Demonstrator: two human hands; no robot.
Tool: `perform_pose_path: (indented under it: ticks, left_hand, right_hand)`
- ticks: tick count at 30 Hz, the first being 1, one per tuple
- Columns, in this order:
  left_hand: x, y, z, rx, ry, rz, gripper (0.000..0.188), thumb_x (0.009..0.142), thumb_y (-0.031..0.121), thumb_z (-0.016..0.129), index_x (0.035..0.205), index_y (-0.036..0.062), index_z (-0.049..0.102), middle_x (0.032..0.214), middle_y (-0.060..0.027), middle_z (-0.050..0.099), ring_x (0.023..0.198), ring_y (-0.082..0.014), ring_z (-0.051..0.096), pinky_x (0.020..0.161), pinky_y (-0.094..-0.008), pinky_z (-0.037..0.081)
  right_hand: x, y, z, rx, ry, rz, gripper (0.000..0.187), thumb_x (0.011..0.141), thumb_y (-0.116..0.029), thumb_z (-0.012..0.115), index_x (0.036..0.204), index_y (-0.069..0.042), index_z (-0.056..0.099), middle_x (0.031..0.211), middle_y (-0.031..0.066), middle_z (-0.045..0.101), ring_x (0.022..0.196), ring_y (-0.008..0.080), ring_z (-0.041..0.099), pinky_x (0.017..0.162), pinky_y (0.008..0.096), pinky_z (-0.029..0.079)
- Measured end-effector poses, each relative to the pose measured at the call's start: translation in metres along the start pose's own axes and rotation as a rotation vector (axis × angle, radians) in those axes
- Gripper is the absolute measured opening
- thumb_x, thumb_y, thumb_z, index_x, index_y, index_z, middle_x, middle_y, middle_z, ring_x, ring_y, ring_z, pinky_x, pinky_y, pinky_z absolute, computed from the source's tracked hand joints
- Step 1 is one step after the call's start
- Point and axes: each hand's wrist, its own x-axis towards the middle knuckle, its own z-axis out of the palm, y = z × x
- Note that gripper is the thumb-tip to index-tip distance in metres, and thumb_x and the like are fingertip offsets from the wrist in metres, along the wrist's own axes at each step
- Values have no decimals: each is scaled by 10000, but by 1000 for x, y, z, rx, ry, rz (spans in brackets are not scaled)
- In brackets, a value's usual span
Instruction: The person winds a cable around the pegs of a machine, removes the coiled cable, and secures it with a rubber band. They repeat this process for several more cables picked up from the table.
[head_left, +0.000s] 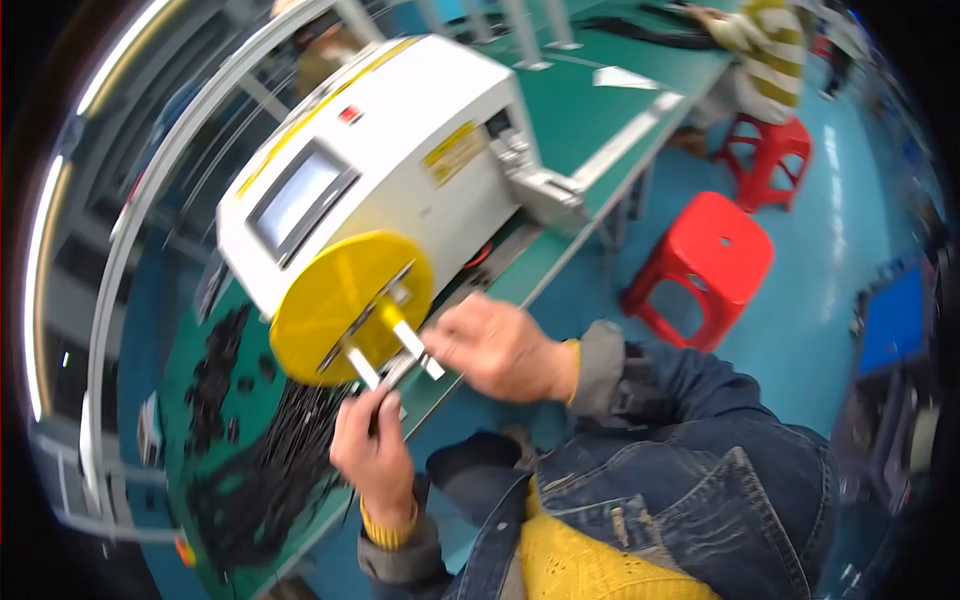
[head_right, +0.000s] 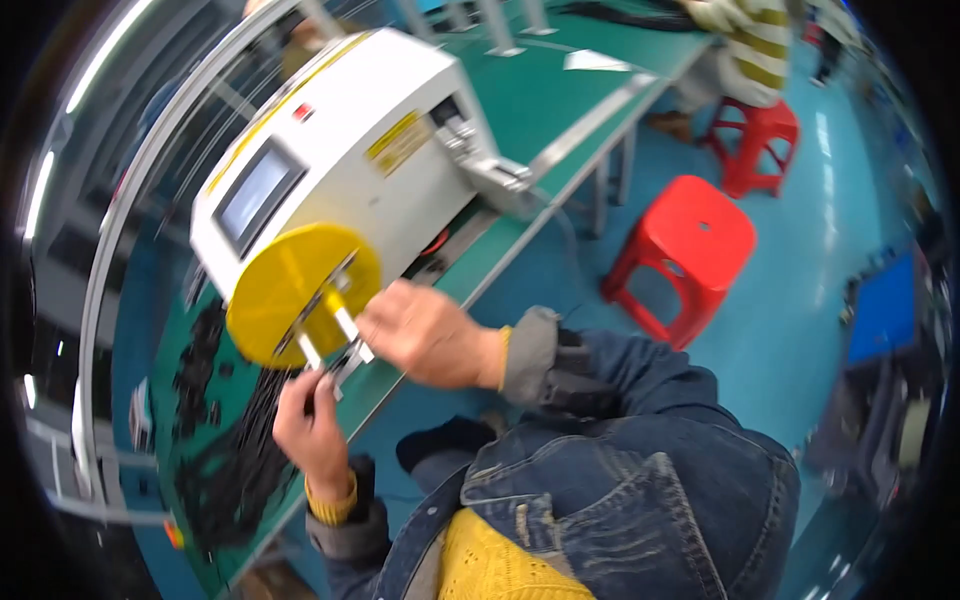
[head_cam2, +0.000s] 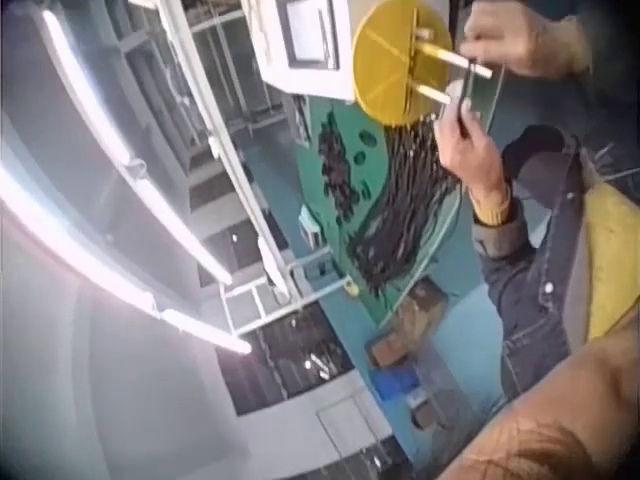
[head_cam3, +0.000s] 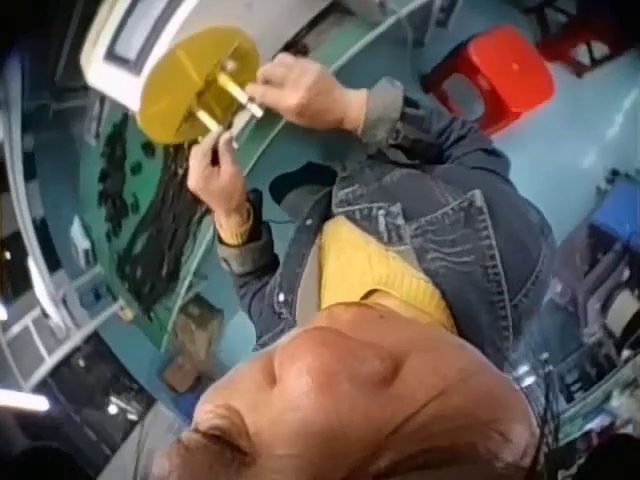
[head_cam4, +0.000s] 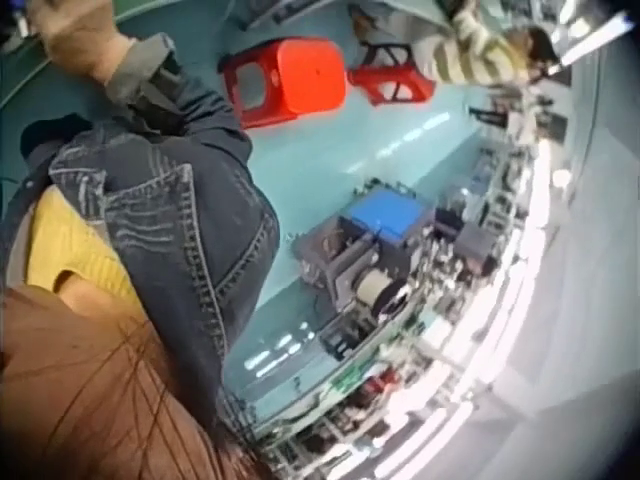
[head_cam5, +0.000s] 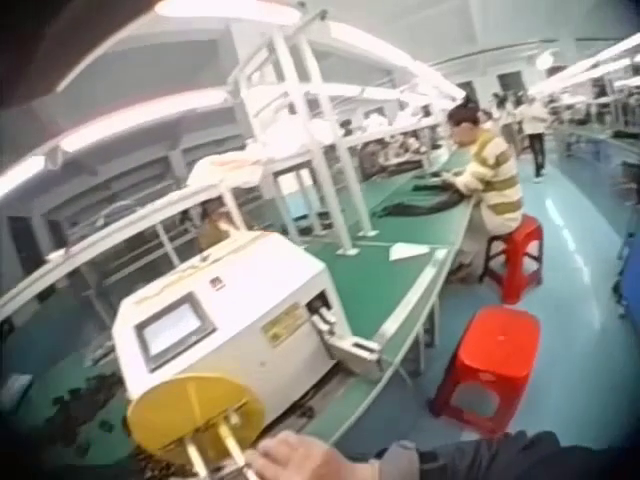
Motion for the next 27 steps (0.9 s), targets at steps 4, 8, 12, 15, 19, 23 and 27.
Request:
perform_pose_path:
  ticks: [4, 8, 12, 15, 19, 23, 27]
  left_hand:
    - [29, -44, -7, 11, 17, -53, 108, 768, -3, 642, 876, -15, 636, 720, -59, 529, 587, -122, 493, 531, -236, 399]
    - [35, -53, -3, -57, 25, -95, 95, 769, 11, 653, 859, -15, 634, 718, -41, 513, 579, -92, 484, 529, -219, 398]
    - [44, -60, 7, -136, 71, -175, 81, 777, 23, 654, 844, -16, 632, 726, -19, 497, 581, -65, 473, 532, -202, 399]
    - [51, -67, 10, -111, 93, -156, 78, 784, 35, 652, 837, -18, 630, 737, -15, 495, 583, -57, 472, 535, -189, 398]
    - [49, -71, 11, -96, 127, -115, 82, 797, 45, 643, 845, -20, 628, 734, -12, 503, 587, -54, 472, 535, -190, 398]
    - [39, -72, 8, -195, 181, -209, 79, 809, 50, 632, 841, -23, 628, 730, -16, 528, 590, -52, 470, 533, -186, 388]
    - [25, -81, 2, -134, 217, -197, 88, 824, 55, 617, 851, -27, 631, 726, -19, 549, 590, -58, 467, 534, -193, 385]
  right_hand:
    - [17, 13, 51, 133, 71, 86, 169, 727, -46, 605, 890, -5, 603, 784, 109, 552, 712, 265, 563, 605, 352, 480]
    - [14, 14, 72, 154, 99, 180, 139, 738, -47, 610, 871, -7, 603, 764, 117, 556, 692, 276, 566, 598, 352, 481]
    - [14, 21, 86, 166, 76, 271, 101, 750, -70, 617, 831, -14, 595, 747, 123, 560, 668, 290, 568, 588, 356, 480]
    - [19, 27, 94, 156, 59, 312, 94, 753, -88, 622, 807, -20, 587, 735, 125, 563, 647, 302, 567, 578, 360, 478]
    - [15, 31, 104, 159, 63, 366, 92, 762, -112, 627, 777, -32, 585, 712, 118, 562, 629, 306, 564, 562, 369, 471]
    - [-9, 36, 94, 205, 81, 403, 96, 764, -124, 633, 747, -37, 594, 683, 113, 563, 615, 300, 565, 551, 369, 464]
    - [-50, 27, 78, 246, -31, 448, 124, 751, -139, 649, 706, -35, 600, 682, 116, 572, 628, 299, 571, 551, 366, 460]
